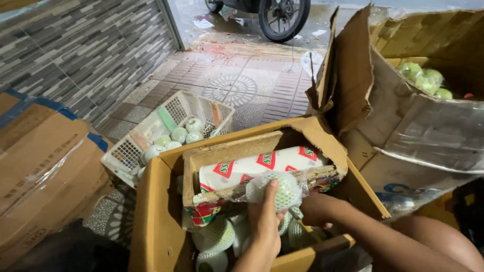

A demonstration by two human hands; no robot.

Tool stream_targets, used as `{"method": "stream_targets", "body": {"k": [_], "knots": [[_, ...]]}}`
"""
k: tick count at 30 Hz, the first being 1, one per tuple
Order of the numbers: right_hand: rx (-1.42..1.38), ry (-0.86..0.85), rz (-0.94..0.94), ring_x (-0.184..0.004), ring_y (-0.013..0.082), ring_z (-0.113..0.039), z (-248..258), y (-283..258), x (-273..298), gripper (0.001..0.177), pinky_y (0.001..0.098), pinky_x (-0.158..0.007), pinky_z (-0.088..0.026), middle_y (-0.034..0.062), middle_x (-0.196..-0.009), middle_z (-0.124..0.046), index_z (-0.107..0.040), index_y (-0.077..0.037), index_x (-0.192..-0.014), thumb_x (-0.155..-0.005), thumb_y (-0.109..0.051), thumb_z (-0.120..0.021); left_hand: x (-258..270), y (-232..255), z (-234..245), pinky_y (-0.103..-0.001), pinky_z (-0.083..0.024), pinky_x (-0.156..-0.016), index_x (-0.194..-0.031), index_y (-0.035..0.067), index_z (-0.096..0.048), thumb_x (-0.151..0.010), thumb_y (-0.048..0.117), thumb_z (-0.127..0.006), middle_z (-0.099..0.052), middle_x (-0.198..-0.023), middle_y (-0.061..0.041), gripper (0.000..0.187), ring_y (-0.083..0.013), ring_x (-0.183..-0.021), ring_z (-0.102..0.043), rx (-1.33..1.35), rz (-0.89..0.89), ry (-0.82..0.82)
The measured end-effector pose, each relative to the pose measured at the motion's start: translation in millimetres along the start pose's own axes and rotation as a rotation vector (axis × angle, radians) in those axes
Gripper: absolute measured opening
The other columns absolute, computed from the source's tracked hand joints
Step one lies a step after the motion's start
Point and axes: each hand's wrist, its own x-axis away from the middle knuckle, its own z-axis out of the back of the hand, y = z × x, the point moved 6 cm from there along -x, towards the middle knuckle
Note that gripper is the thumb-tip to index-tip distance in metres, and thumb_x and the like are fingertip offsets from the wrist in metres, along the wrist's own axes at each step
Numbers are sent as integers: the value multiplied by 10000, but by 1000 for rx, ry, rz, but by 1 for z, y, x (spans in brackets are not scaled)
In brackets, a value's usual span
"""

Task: Wrapping individual guavas in protective foam nets and packing them into a cardboard box.

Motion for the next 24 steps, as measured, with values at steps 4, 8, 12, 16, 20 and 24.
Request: {"method": "stream_targets", "body": {"k": [4,8,12,16,20,24], "knots": [[7,13,-22,-801,295,-695,10,4,8,99,413,-617,-515,156,-831,-744,-696,-18,-744,-652,-13,-661,7,-6,5,-390,-466,-815,-1296,230,-671,-775,318,-744,-776,-1184,-20,534,-192,-1058,-692,-48,-36,27],[17,9,-35,-836,299,-700,10,0,8,108,413,-644,-526,146,-871,-744,-690,-25,-785,-681,-15,-660,19,-11,7,-472,-532,-924,-1373,176,-568,-772,201,-726,-746,-1303,-125,622,-288,-1156,-704,72,-32,-11],[41,5,-46,-871,302,-705,11,-3,11,119,414,-671,-538,136,-910,-744,-683,-32,-826,-710,-16,-659,17,-16,6,-501,-542,-1035,-1480,131,-503,-777,48,-689,-680,-1428,-187,731,-349,-1282,-651,262,-61,-120],[53,-2,-59,-906,306,-711,9,-8,20,131,414,-698,-549,126,-950,-743,-676,-39,-867,-740,-18,-658,11,-19,6,-480,-524,-1022,-1452,58,-553,-782,44,-658,-692,-1383,-223,678,-354,-1252,-652,348,-67,-184],[79,1,-67,-941,310,-716,9,-9,23,142,415,-725,-560,116,-990,-743,-669,-46,-908,-769,-20,-657,-7,-24,11,-460,-516,-1002,-1407,108,-577,-748,15,-695,-706,-1365,-141,676,-302,-1242,-650,285,-101,-128],[101,1,-71,-977,314,-721,10,-14,29,155,416,-752,-571,106,-1029,-742,-662,-53,-950,-798,-21,-656,-18,-32,15,-456,-485,-1082,-1496,158,-492,-728,14,-686,-654,-1454,-143,804,-309,-1308,-616,339,-142,-213]]}}
